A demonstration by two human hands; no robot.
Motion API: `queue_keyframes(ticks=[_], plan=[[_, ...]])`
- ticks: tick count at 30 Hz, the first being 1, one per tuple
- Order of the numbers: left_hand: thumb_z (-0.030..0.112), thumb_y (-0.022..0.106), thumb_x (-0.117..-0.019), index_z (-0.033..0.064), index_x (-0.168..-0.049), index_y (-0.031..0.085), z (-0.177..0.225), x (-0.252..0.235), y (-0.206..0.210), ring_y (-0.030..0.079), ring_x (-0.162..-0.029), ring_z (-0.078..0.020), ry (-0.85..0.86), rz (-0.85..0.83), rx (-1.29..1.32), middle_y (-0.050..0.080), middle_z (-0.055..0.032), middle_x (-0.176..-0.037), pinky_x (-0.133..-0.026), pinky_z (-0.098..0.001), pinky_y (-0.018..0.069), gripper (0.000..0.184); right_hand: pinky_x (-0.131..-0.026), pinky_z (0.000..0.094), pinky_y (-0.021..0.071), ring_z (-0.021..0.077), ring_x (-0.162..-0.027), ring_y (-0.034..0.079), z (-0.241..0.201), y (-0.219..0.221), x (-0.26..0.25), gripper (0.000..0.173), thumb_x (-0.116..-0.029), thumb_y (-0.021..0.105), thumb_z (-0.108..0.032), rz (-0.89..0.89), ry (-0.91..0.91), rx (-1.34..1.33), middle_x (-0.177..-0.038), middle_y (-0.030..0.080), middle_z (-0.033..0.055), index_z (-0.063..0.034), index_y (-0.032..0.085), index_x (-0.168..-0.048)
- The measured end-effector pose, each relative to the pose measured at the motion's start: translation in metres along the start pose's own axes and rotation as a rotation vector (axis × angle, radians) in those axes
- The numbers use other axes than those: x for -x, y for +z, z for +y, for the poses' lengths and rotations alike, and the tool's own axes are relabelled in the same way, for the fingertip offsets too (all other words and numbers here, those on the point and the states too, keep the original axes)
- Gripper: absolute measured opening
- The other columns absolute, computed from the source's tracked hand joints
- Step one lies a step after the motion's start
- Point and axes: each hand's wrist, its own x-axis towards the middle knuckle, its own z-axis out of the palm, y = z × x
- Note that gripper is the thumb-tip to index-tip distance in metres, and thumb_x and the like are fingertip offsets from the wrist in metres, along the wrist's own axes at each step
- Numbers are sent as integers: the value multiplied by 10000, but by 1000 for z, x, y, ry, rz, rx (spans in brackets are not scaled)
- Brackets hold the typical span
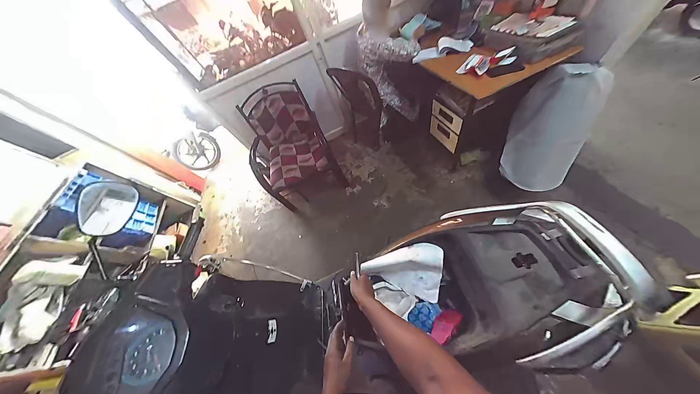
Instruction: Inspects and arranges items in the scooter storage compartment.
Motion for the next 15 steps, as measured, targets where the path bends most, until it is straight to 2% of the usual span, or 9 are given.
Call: queue_keyframes(ticks=[1, 3, 6, 9, 10, 12, 13, 14, 15], plan=[[159, 615, -974, 5, -1482, 469, 5, -17, -5, 567, -1317, -309, 88, -2, -96, 548, -215, -1448, -1113, -472, 470, 551, -948, 567, 532, 372, -1117, 674, -4, 2, -3, 537, -1083, 411, -445, -4, -10, 44, -1225, 677, 230, -34, 530, -1406], [142, 671, -916, -7, -1460, 506, 25, -55, -17, 516, -1362, -363, 278, 18, -298, 535, -234, -1458, -1148, -499, 421, 588, -969, 567, 532, 365, -1165, 668, -14, 3, 4, 496, -1070, 438, -380, -33, -74, 262, -1273, 668, 222, -31, 539, -1407], [212, 738, -843, 68, -1515, 471, 50, -112, -37, 346, -1501, -335, 462, -153, -567, 445, -143, -1576, -1228, -491, 307, 737, -986, 602, 512, 387, -1215, 640, -12, 8, 10, 510, -1022, 544, -387, -100, -152, 433, -1314, 652, 222, -47, 541, -1403], [259, 771, -826, 137, -1589, 364, 57, -165, -44, 221, -1556, -305, 650, -488, -776, 332, -78, -1656, -1256, -551, 183, 873, -1129, 564, 422, 364, -1348, 546, -4, 12, 14, 533, -1040, 564, -335, -70, -161, 90, -1424, 587, 234, -24, 513, -1470], [238, 790, -812, 149, -1591, 356, 62, -180, -46, 223, -1557, -297, 716, -581, -812, 331, -65, -1658, -1253, -572, 172, 896, -1137, 524, 420, 339, -1348, 544, -3, 13, 20, 507, -1051, 549, -293, -42, -167, -47, -1429, 580, 236, 4, 512, -1461], [182, 851, -743, 147, -1569, 390, 76, -207, -48, 239, -1549, -323, 866, -743, -863, 375, -79, -1634, -1240, -614, 169, 946, -1040, 398, 476, 250, -1211, 596, 7, 19, 34, 426, -1058, 482, -201, -34, -281, -224, -1330, 614, 217, 66, 522, -1388], [186, 872, -715, 151, -1556, 412, 80, -218, -47, 239, -1546, -337, 937, -821, -900, 403, -90, -1614, -1240, -624, 148, 959, -1053, 368, 464, 232, -1205, 593, 3, 22, 51, 405, -1067, 455, -146, -35, -313, -255, -1335, 605, 221, 93, 502, -1391], [252, 873, -709, 168, -1538, 437, 81, -229, -45, 243, -1542, -337, 1005, -882, -960, 434, -89, -1592, -1245, -619, 127, 940, -1066, 321, 466, 179, -1188, 611, -10, 28, 73, 372, -1057, 468, -103, 34, -324, -198, -1317, 630, 181, 81, 523, -1375], [328, 859, -720, 181, -1526, 458, 81, -239, -42, 255, -1536, -348, 1062, -931, -1013, 462, -105, -1568, -1248, -620, 104, 912, -1069, 296, 460, 158, -1182, 616, -14, 35, 85, 389, -1027, 504, -77, 85, -462, -124, -1308, 642, 186, 112, 526, -1366]])
